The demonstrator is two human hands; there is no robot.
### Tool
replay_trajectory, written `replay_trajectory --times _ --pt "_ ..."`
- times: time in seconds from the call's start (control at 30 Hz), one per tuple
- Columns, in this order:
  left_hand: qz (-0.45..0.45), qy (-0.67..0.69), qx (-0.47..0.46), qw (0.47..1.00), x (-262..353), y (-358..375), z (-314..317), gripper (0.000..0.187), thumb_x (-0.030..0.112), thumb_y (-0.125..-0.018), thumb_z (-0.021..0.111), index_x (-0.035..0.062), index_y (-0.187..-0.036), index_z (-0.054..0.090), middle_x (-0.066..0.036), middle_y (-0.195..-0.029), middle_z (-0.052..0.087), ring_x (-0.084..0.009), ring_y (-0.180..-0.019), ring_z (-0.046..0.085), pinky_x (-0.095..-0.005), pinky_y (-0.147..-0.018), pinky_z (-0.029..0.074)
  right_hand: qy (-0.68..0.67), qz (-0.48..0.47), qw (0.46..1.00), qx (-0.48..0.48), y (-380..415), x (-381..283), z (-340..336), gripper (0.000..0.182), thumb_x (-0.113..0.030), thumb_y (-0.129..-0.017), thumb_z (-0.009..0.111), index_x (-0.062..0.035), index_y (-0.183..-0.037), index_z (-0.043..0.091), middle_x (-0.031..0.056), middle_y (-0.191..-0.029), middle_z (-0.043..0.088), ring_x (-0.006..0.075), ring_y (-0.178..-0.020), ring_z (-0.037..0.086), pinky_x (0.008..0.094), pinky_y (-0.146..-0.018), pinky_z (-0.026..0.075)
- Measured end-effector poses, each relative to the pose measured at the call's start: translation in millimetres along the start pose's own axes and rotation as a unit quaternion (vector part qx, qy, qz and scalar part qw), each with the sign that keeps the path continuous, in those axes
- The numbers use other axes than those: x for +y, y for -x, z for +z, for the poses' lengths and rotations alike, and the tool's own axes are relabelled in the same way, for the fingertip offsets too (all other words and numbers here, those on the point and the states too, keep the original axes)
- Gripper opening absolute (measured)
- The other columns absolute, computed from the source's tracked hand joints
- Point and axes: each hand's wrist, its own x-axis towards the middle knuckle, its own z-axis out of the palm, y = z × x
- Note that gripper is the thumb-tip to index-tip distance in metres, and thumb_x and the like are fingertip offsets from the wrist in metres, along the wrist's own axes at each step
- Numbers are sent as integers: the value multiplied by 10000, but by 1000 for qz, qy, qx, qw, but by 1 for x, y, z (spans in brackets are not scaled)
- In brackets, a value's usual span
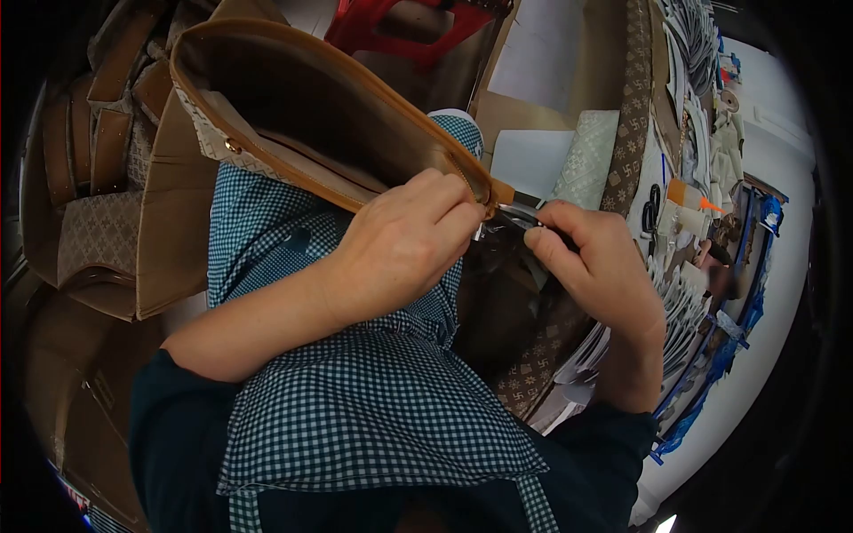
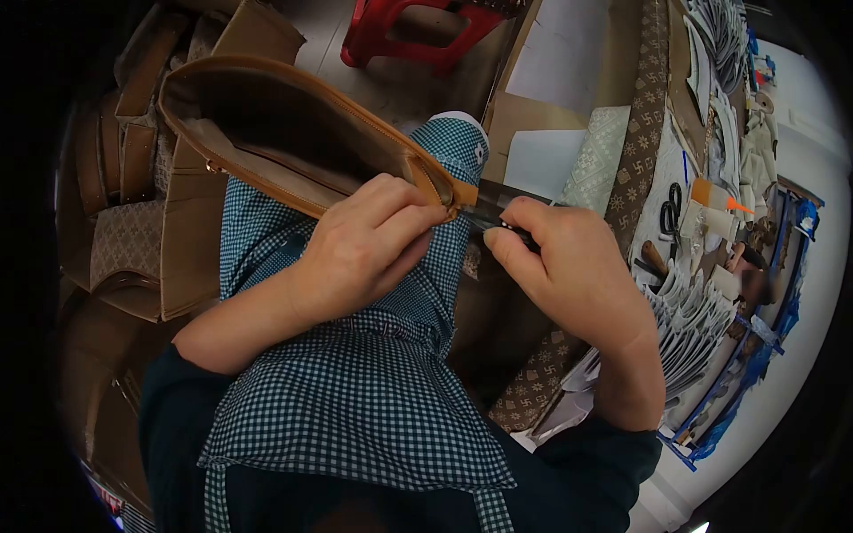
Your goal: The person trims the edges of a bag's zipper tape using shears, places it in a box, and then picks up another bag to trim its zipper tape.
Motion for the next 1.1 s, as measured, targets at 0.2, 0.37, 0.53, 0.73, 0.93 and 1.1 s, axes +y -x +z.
replay_trajectory --times 0.2,0.37,0.53,0.73,0.93,1.1 --pt "9 -11 0 1000 0 0 3 192 42 -759 660 -12 -939 622 -87 -872 550 -227 -800 591 -321 -656 532 162 23 986 -17 -6 -23 -10 257 -226 -896 615 28 -861 633 227 -685 594 389 -654 611 434 -601 458" --pt "11 -7 8 1000 -2 1 2 188 42 -759 638 -14 -938 616 -89 -870 547 -226 -799 586 -319 -652 529 195 33 980 -32 -5 -28 -16 277 -242 -899 607 29 -851 635 231 -678 595 394 -664 615 446 -609 457" --pt "-3 15 -18 1000 -3 2 -1 270 -8 -767 710 -14 -1028 642 -98 -922 596 -239 -829 602 -330 -671 525 112 44 992 -43 -5 -18 -14 285 -243 -903 608 38 -871 641 201 -652 583 329 -599 597 401 -582 448" --pt "0 13 -15 1000 -2 3 0 282 -11 -759 712 -14 -1033 641 -98 -917 592 -240 -828 601 -331 -671 523 19 64 996 -53 -5 -18 -18 322 -256 -909 606 55 -827 634 206 -622 577 342 -571 588 410 -565 446" --pt "0 12 -11 1000 -2 3 0 289 -9 -760 711 -11 -1039 639 -97 -919 590 -241 -825 601 -335 -669 523 55 28 997 -42 -8 -14 -14 317 -254 -912 598 50 -828 632 211 -630 582 366 -590 600 427 -574 458" --pt "-2 12 -13 1000 -3 3 0 284 -5 -764 710 -13 -1038 639 -99 -919 591 -241 -826 601 -336 -668 524 89 22 995 -49 -11 -19 -16 303 -249 -914 591 39 -831 638 214 -649 598 382 -620 614 442 -594 473"
